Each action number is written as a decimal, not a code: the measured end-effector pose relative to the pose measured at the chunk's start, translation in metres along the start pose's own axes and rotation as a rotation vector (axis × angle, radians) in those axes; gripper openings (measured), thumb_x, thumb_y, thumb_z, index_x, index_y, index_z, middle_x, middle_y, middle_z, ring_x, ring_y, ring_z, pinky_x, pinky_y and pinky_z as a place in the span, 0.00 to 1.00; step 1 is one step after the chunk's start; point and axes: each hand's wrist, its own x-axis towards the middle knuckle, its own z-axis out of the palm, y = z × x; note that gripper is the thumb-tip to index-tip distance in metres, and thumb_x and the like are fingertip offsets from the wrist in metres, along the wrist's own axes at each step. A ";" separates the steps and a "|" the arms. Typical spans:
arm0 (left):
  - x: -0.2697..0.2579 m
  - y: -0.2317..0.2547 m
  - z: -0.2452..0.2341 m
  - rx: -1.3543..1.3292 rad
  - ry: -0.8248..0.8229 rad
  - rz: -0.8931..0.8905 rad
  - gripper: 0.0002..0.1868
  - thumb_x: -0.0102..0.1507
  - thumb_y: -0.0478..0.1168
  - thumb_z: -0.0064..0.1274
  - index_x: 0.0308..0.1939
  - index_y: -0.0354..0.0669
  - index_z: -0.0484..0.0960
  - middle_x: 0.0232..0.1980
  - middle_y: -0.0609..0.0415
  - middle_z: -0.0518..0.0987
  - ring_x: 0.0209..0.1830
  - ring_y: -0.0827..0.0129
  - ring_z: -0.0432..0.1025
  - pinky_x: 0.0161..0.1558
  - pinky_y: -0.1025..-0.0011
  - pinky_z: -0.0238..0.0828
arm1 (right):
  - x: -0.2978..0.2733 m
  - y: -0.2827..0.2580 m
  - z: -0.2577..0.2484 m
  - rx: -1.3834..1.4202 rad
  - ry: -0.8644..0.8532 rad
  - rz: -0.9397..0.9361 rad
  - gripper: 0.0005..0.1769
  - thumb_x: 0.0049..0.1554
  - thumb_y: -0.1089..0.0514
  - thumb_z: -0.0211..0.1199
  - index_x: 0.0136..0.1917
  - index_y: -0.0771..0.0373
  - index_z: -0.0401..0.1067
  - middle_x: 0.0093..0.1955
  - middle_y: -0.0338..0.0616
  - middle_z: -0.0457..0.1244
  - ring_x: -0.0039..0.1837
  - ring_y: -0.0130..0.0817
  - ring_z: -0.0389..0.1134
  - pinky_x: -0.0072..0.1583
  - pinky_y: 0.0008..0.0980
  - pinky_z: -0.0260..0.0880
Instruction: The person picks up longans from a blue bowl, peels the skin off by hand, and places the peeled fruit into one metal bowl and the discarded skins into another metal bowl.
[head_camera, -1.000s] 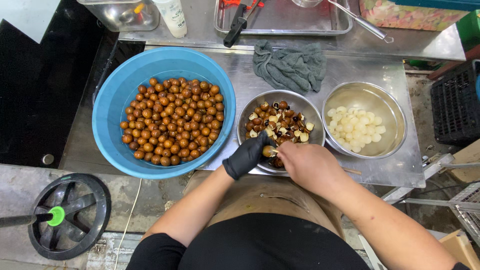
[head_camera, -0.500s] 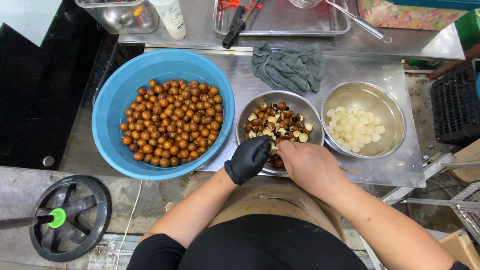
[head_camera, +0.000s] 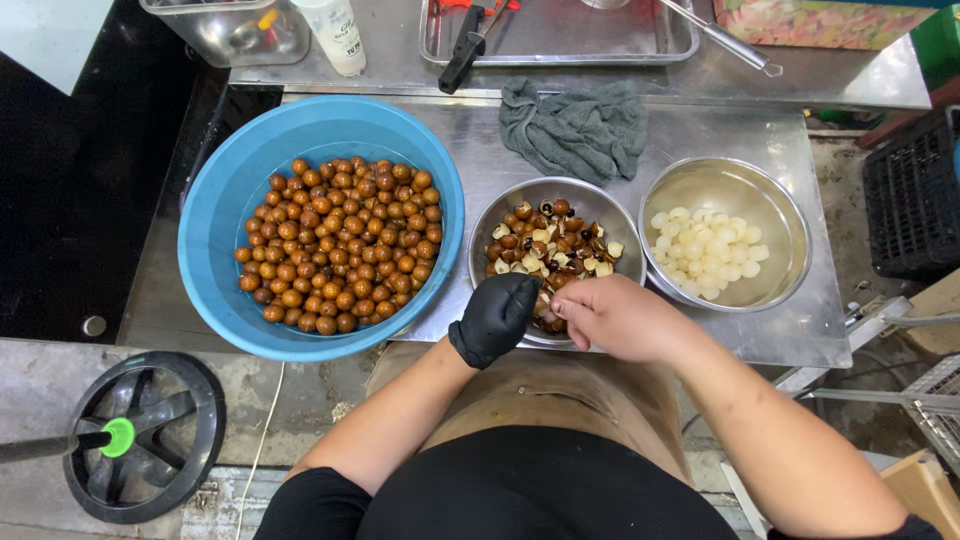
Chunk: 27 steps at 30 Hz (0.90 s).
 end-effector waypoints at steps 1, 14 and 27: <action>-0.002 -0.010 0.003 -0.080 -0.020 0.004 0.30 0.78 0.56 0.33 0.34 0.37 0.75 0.29 0.47 0.71 0.31 0.58 0.67 0.37 0.63 0.64 | 0.004 0.005 0.000 0.003 0.002 0.002 0.15 0.65 0.52 0.53 0.48 0.61 0.78 0.28 0.35 0.68 0.31 0.26 0.67 0.37 0.25 0.67; -0.004 -0.057 0.038 -1.093 0.103 -0.719 0.27 0.73 0.60 0.33 0.54 0.43 0.78 0.43 0.56 0.82 0.39 0.74 0.74 0.45 0.73 0.73 | 0.027 0.057 0.024 0.721 -0.016 0.205 0.18 0.67 0.51 0.51 0.53 0.66 0.75 0.29 0.32 0.58 0.29 0.19 0.53 0.32 0.21 0.50; 0.026 0.054 -0.024 -0.057 -0.016 -0.065 0.21 0.68 0.35 0.52 0.66 0.37 0.75 0.55 0.42 0.82 0.52 0.57 0.79 0.54 0.66 0.74 | 0.018 0.022 0.017 -0.041 0.656 -0.137 0.12 0.57 0.54 0.68 0.53 0.59 0.78 0.43 0.43 0.72 0.40 0.31 0.72 0.44 0.28 0.70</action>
